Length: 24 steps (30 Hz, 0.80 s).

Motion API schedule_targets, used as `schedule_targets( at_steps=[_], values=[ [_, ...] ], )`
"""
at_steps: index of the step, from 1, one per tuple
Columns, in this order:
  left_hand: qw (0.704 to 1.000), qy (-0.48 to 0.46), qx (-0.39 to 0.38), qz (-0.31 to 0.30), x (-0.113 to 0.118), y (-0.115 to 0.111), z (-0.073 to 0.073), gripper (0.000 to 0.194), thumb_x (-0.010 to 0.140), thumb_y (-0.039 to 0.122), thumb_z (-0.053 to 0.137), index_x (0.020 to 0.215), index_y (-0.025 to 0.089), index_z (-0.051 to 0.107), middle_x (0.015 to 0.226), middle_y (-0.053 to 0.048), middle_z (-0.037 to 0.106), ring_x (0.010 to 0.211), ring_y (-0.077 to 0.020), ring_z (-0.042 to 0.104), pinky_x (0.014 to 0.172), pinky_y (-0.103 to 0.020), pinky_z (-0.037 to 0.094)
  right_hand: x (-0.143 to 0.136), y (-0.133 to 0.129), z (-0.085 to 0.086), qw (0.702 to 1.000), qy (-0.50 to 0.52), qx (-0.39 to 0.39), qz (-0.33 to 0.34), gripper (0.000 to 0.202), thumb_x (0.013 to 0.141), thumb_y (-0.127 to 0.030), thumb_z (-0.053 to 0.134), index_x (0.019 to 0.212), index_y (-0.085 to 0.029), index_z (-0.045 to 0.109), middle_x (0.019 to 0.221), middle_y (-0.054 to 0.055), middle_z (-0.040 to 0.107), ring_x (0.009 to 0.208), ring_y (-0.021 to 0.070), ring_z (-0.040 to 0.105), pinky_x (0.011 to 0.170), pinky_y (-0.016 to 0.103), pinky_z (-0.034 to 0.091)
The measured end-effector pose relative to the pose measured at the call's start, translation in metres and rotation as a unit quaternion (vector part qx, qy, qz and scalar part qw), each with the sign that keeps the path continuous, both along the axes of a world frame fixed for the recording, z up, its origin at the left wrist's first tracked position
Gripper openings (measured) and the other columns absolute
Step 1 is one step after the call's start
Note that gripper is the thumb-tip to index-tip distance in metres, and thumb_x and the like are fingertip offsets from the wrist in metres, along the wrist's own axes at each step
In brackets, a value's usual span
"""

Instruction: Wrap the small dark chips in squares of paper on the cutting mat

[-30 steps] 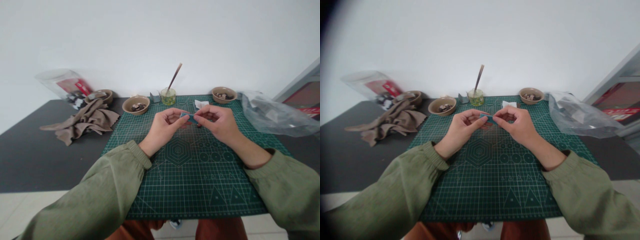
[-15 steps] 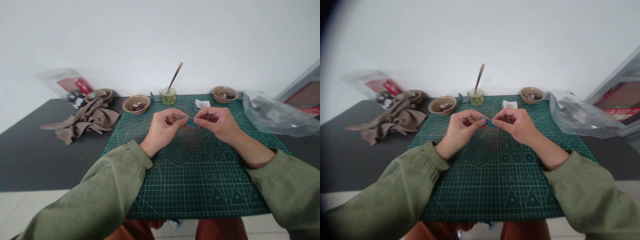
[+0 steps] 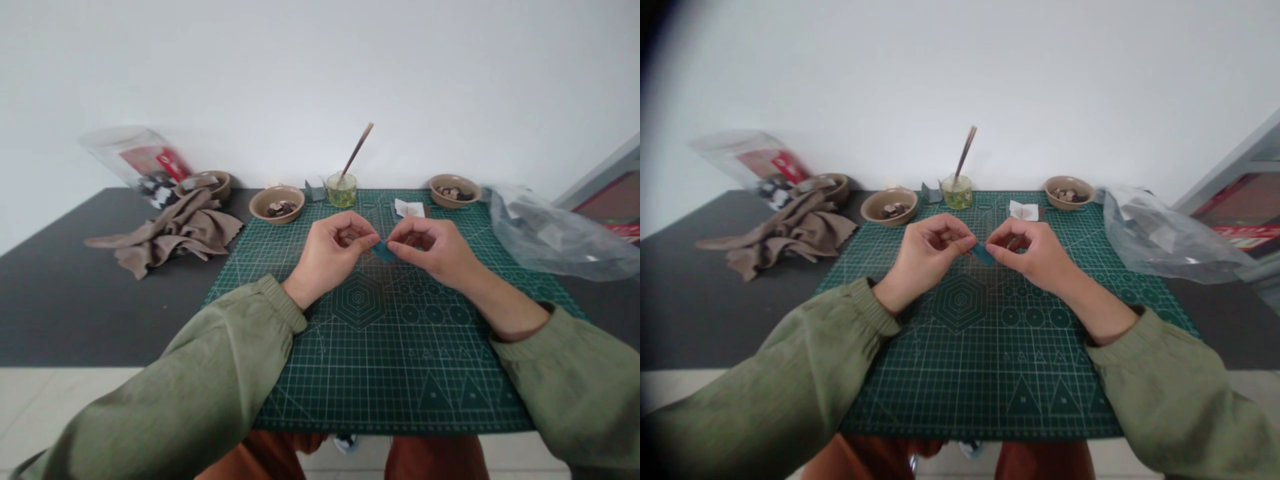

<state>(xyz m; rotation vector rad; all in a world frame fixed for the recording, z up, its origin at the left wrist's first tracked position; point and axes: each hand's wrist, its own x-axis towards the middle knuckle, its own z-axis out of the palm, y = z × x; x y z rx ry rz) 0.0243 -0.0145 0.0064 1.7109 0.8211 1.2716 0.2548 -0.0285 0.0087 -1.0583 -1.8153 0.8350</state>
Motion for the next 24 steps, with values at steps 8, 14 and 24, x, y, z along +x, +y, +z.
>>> schedule_targets(
  at_steps=[8,14,24],
  values=[
    [0.995,-0.051,-0.063,-0.053,0.002,0.004,-0.004,0.027,0.085,0.032,0.095,0.098,0.015,0.079,0.090,-0.005,0.081,0.081,-0.0151,0.074,0.077,-0.027,0.058,-0.001,-0.001,-0.002,0.999,0.031,-0.026,-0.020,0.018,0.092,-0.037,0.083,0.091,-0.020,0.079,0.075,0.001,0.073,0.060,0.0150,0.063,0.056,0.029,0.050],
    [0.981,-0.105,-0.141,-0.085,0.003,0.007,-0.010,0.036,0.081,0.040,0.098,0.097,0.015,0.079,0.092,-0.004,0.082,0.082,-0.0152,0.075,0.083,-0.030,0.061,-0.001,0.001,-0.002,0.995,0.062,-0.080,-0.001,0.032,0.088,-0.048,0.089,0.091,-0.019,0.077,0.070,0.001,0.073,0.056,0.0150,0.066,0.054,0.028,0.055],
    [0.990,0.022,-0.107,-0.085,0.002,0.002,-0.004,0.020,0.087,0.029,0.090,0.090,0.013,0.079,0.078,-0.004,0.077,0.069,-0.0126,0.069,0.064,-0.025,0.052,-0.005,-0.003,0.003,0.994,0.066,-0.082,0.006,0.036,0.085,-0.050,0.091,0.092,-0.018,0.076,0.064,-0.002,0.067,0.050,0.0120,0.061,0.044,0.024,0.050]
  ],
)
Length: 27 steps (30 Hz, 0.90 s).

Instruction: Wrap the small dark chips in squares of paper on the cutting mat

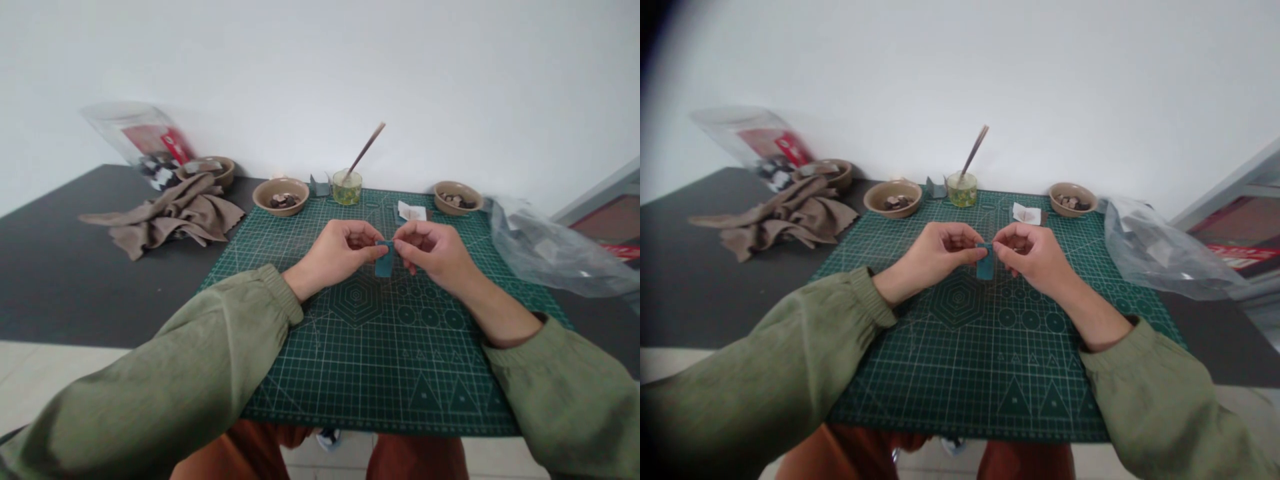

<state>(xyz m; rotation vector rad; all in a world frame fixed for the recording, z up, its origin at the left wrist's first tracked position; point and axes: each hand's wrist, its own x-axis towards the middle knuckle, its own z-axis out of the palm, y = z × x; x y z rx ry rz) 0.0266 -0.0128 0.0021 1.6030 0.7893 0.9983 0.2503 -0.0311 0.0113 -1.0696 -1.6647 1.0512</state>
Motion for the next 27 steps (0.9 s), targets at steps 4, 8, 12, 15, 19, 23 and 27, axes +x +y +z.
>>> schedule_targets(
  at_steps=[4,8,12,15,19,23,27],
  values=[
    [1.000,-0.001,-0.002,-0.002,0.0002,0.0017,-0.0028,0.018,0.087,0.027,0.089,0.092,0.012,0.079,0.079,-0.005,0.078,0.070,-0.0131,0.070,0.065,-0.025,0.054,-0.0014,-0.0001,-0.0002,1.000,-0.006,-0.003,0.010,0.036,0.084,-0.051,0.091,0.091,-0.019,0.075,0.064,-0.002,0.068,0.050,0.0126,0.062,0.046,0.024,0.052],
    [1.000,0.005,0.008,-0.008,0.0005,0.0032,-0.0050,0.019,0.089,0.028,0.089,0.093,0.012,0.080,0.080,-0.005,0.079,0.069,-0.0124,0.070,0.064,-0.024,0.054,-0.0005,0.0005,-0.0017,1.000,-0.016,0.002,0.003,0.032,0.086,-0.046,0.090,0.090,-0.019,0.075,0.064,-0.002,0.067,0.048,0.0118,0.061,0.045,0.024,0.051],
    [0.999,0.008,0.032,-0.013,0.0010,0.0030,-0.0039,0.023,0.092,0.033,0.088,0.098,0.012,0.081,0.083,-0.006,0.080,0.068,-0.0123,0.071,0.064,-0.024,0.055,-0.0006,0.0005,-0.0021,1.000,-0.014,0.013,0.000,0.026,0.089,-0.042,0.087,0.089,-0.018,0.076,0.063,-0.002,0.067,0.048,0.0117,0.061,0.045,0.023,0.051],
    [0.999,0.005,0.049,-0.006,0.0015,0.0030,-0.0029,0.022,0.092,0.033,0.088,0.096,0.012,0.080,0.082,-0.005,0.080,0.067,-0.0126,0.071,0.064,-0.024,0.056,-0.0029,-0.0002,-0.0015,1.000,-0.005,0.019,-0.007,0.026,0.088,-0.041,0.087,0.088,-0.019,0.075,0.062,-0.002,0.066,0.047,0.0121,0.061,0.045,0.024,0.051],
    [0.998,0.013,0.067,0.007,0.0019,0.0036,-0.0026,0.019,0.093,0.030,0.087,0.093,0.013,0.080,0.080,-0.005,0.079,0.068,-0.0132,0.071,0.063,-0.025,0.055,-0.0051,-0.0010,-0.0014,1.000,0.003,0.018,-0.013,0.025,0.087,-0.040,0.088,0.087,-0.019,0.073,0.064,-0.002,0.067,0.048,0.0126,0.063,0.046,0.024,0.053],
    [0.995,0.029,0.087,0.030,0.0025,0.0027,-0.0026,0.013,0.091,0.025,0.086,0.089,0.013,0.081,0.080,-0.004,0.078,0.068,-0.0119,0.067,0.063,-0.025,0.052,-0.0047,-0.0008,-0.0040,1.000,-0.009,0.008,-0.003,0.018,0.089,-0.034,0.084,0.088,-0.019,0.074,0.064,-0.002,0.067,0.048,0.0126,0.062,0.045,0.024,0.052],
    [0.994,0.040,0.090,0.048,0.0030,0.0000,-0.0029,0.010,0.090,0.022,0.086,0.086,0.014,0.081,0.078,-0.004,0.077,0.067,-0.0117,0.064,0.061,-0.025,0.049,-0.0052,-0.0008,-0.0080,1.000,-0.023,-0.002,0.004,0.014,0.090,-0.031,0.081,0.091,-0.020,0.073,0.064,-0.003,0.066,0.048,0.0126,0.061,0.043,0.024,0.050]
  ],
)
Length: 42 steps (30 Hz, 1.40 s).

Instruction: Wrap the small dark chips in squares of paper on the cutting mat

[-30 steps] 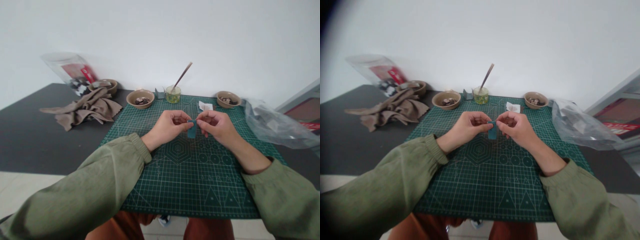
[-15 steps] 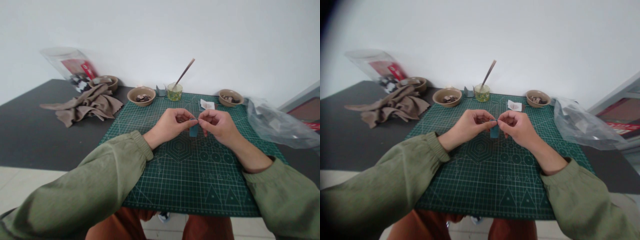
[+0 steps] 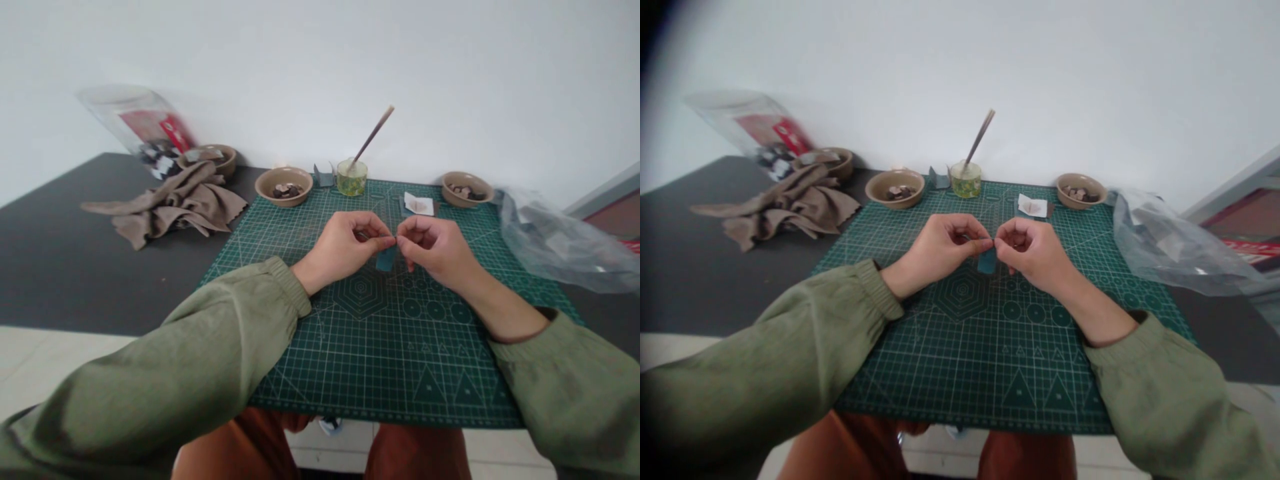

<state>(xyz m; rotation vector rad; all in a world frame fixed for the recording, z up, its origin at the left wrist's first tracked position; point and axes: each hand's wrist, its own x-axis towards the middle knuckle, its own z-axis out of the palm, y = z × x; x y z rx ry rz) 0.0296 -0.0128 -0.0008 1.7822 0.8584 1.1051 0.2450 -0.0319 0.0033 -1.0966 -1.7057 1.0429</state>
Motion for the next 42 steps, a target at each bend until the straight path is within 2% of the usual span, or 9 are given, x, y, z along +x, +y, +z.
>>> schedule_targets(
  at_steps=[5,16,23,31,35,42],
  values=[
    [1.000,-0.004,-0.002,0.019,0.0004,-0.0012,-0.0014,0.010,0.088,0.022,0.085,0.084,0.014,0.080,0.075,-0.003,0.075,0.064,-0.0112,0.061,0.058,-0.025,0.045,-0.0032,-0.0023,-0.0012,1.000,-0.018,0.000,-0.011,0.014,0.089,-0.030,0.081,0.090,-0.020,0.071,0.065,-0.003,0.065,0.048,0.0123,0.061,0.043,0.024,0.049],
    [0.999,-0.038,-0.006,0.026,0.0007,0.0003,-0.0009,0.013,0.084,0.024,0.086,0.080,0.016,0.078,0.076,-0.003,0.075,0.066,-0.0123,0.061,0.059,-0.025,0.046,-0.0080,-0.0062,-0.0003,0.999,-0.032,0.002,-0.012,0.018,0.083,-0.029,0.087,0.088,-0.022,0.071,0.066,-0.002,0.066,0.051,0.0127,0.058,0.046,0.026,0.046],
    [0.998,-0.057,-0.006,0.015,0.0005,0.0024,-0.0007,0.015,0.085,0.026,0.086,0.081,0.016,0.075,0.075,-0.002,0.074,0.066,-0.0121,0.063,0.061,-0.026,0.048,-0.0085,-0.0063,0.0004,0.999,-0.028,0.019,-0.034,0.016,0.083,-0.029,0.086,0.086,-0.022,0.071,0.064,-0.002,0.066,0.051,0.0133,0.057,0.045,0.027,0.040],
    [0.998,-0.047,-0.034,-0.021,0.0021,0.0046,-0.0054,0.016,0.087,0.028,0.086,0.088,0.015,0.077,0.084,-0.004,0.078,0.072,-0.0137,0.069,0.069,-0.028,0.057,-0.0086,-0.0034,0.0007,0.997,-0.029,0.036,-0.061,0.010,0.082,-0.026,0.080,0.084,-0.022,0.071,0.062,-0.002,0.065,0.050,0.0129,0.054,0.045,0.028,0.037],
    [0.999,-0.036,-0.016,-0.020,0.0012,0.0041,-0.0044,0.017,0.088,0.027,0.087,0.095,0.015,0.077,0.087,-0.004,0.078,0.076,-0.0139,0.070,0.072,-0.028,0.057,-0.0086,-0.0024,0.0003,0.996,-0.031,0.055,-0.069,0.008,0.083,-0.024,0.078,0.084,-0.022,0.071,0.066,-0.002,0.065,0.054,0.0124,0.052,0.049,0.028,0.039],
    [0.998,-0.055,-0.014,-0.007,0.0017,0.0036,-0.0060,0.012,0.084,0.023,0.086,0.085,0.016,0.076,0.084,-0.002,0.077,0.076,-0.0135,0.068,0.071,-0.027,0.054,-0.0105,-0.0061,0.0021,0.993,-0.062,0.078,-0.061,0.008,0.084,-0.025,0.079,0.086,-0.023,0.071,0.067,-0.001,0.064,0.056,0.0138,0.052,0.051,0.029,0.041]
  ],
)
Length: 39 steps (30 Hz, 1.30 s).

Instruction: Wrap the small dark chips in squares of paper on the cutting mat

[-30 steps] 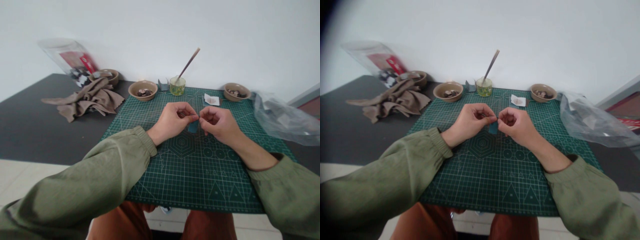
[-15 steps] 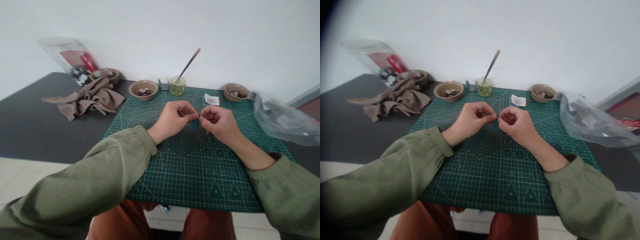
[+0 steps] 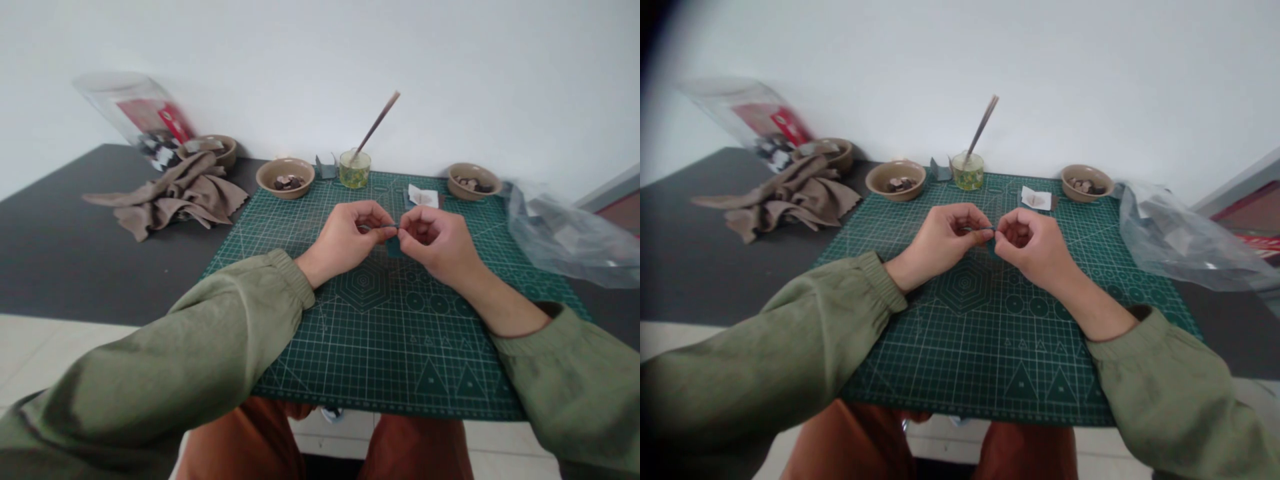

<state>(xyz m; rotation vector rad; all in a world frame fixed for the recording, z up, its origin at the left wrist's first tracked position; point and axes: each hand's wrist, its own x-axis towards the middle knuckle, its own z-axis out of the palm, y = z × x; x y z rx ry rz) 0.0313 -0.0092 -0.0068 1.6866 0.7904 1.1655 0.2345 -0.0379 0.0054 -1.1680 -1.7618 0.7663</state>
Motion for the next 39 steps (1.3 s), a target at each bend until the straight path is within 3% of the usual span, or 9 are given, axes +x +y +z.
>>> schedule_targets(
  at_steps=[10,30,35,39],
  values=[
    [0.999,-0.033,-0.014,0.018,0.000,-0.002,0.004,0.013,0.083,0.021,0.086,0.084,0.015,0.075,0.080,-0.002,0.075,0.072,-0.0122,0.064,0.065,-0.025,0.050,0.001,-0.001,-0.001,0.999,-0.019,0.022,0.013,0.009,0.087,-0.025,0.078,0.088,-0.024,0.069,0.071,0.000,0.066,0.059,0.0154,0.055,0.054,0.031,0.046],
    [0.993,-0.118,-0.003,0.024,-0.001,0.001,0.009,0.025,0.079,0.026,0.095,0.082,0.015,0.073,0.079,-0.001,0.073,0.072,-0.0120,0.067,0.069,-0.026,0.056,0.007,-0.002,0.000,0.998,-0.043,0.038,0.023,0.008,0.088,-0.022,0.078,0.088,-0.024,0.070,0.071,-0.001,0.066,0.059,0.0148,0.056,0.055,0.030,0.045],
    [0.991,-0.130,0.000,0.029,-0.001,0.001,0.010,0.014,0.082,0.016,0.089,0.083,0.016,0.075,0.081,-0.001,0.074,0.073,-0.0108,0.066,0.070,-0.024,0.054,0.007,-0.002,0.000,0.998,-0.035,0.038,0.029,0.008,0.088,-0.020,0.077,0.088,-0.023,0.070,0.070,-0.001,0.064,0.059,0.0144,0.056,0.054,0.029,0.044],
    [0.977,-0.210,0.005,0.025,-0.012,0.013,0.014,0.020,0.080,0.024,0.094,0.082,0.018,0.075,0.078,0.001,0.074,0.070,-0.0101,0.066,0.070,-0.023,0.056,0.010,0.000,-0.006,0.996,-0.067,0.045,0.039,0.010,0.084,-0.018,0.079,0.087,-0.022,0.070,0.072,-0.001,0.066,0.060,0.0141,0.058,0.056,0.029,0.046]
  ],
)
